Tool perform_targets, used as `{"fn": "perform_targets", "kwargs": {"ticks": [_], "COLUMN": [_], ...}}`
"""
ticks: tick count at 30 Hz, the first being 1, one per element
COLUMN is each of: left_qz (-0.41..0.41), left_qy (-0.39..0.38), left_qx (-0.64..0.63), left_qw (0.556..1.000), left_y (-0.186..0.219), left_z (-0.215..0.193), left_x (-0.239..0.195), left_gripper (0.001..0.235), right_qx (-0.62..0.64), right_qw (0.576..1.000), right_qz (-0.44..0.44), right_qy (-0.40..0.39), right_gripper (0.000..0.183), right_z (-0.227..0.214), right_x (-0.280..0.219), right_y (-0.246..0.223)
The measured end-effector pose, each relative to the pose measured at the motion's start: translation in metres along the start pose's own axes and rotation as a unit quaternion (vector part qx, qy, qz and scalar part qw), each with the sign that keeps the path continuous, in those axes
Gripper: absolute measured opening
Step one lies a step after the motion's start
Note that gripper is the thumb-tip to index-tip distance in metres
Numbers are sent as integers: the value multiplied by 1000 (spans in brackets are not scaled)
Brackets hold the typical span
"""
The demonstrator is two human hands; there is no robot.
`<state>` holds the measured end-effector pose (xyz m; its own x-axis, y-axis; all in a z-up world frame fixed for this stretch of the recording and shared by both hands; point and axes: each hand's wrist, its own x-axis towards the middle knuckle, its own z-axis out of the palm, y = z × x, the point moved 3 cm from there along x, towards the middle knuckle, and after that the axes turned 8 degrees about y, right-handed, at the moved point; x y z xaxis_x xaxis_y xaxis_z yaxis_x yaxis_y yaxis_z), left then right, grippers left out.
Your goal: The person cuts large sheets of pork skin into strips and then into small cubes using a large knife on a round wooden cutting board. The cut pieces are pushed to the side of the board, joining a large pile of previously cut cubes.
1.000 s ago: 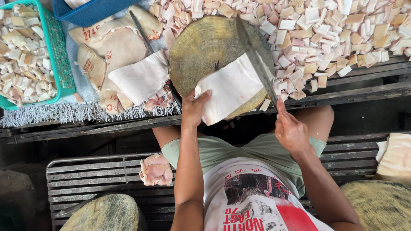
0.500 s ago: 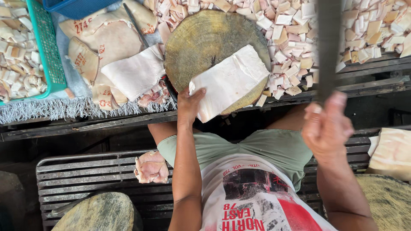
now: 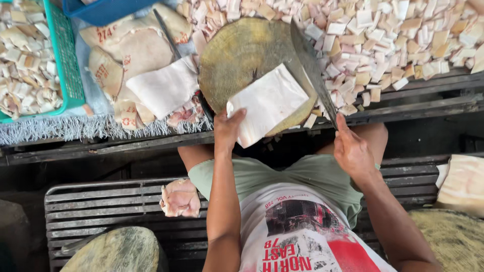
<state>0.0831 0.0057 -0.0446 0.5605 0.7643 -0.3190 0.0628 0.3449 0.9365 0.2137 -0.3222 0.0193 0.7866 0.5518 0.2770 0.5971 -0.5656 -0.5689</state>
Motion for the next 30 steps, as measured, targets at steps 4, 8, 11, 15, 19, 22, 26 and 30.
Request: {"fn": "perform_targets", "kwargs": {"ticks": [4, 8, 11, 15, 19, 22, 26, 30], "left_qz": [21, 54, 30, 51, 37, 28, 49, 91], "left_qy": [-3, -7, -3, 0, 8, 13, 23, 4], "left_qx": [17, 50, 36, 68, 92, 92, 121, 68], "left_qw": [1000, 997, 999, 996, 995, 995, 991, 993], "left_y": [1, 4, 2, 4, 7, 6, 6, 3], "left_z": [2, 2, 2, 2, 2, 2, 0, 2], "left_x": [1, 2, 0, -2, -3, -6, -2, 4], "left_gripper": [26, 28, 27, 26, 26, 28, 29, 25], "right_qx": [8, -46, -75, -32, 14, 114, -214, -84], "right_qw": [997, 997, 994, 996, 975, 942, 904, 992], "right_qz": [-62, -60, -51, -72, -179, -187, -257, -59], "right_qy": [50, -19, -59, -34, 131, 254, 266, -69], "right_gripper": [66, 70, 73, 72, 66, 65, 87, 69], "right_z": [5, 24, 35, 22, -38, -67, -30, 11], "right_x": [-2, -4, 0, 11, 18, 20, 24, 13], "right_y": [-18, -21, -22, -37, -60, -67, -74, -39]}}
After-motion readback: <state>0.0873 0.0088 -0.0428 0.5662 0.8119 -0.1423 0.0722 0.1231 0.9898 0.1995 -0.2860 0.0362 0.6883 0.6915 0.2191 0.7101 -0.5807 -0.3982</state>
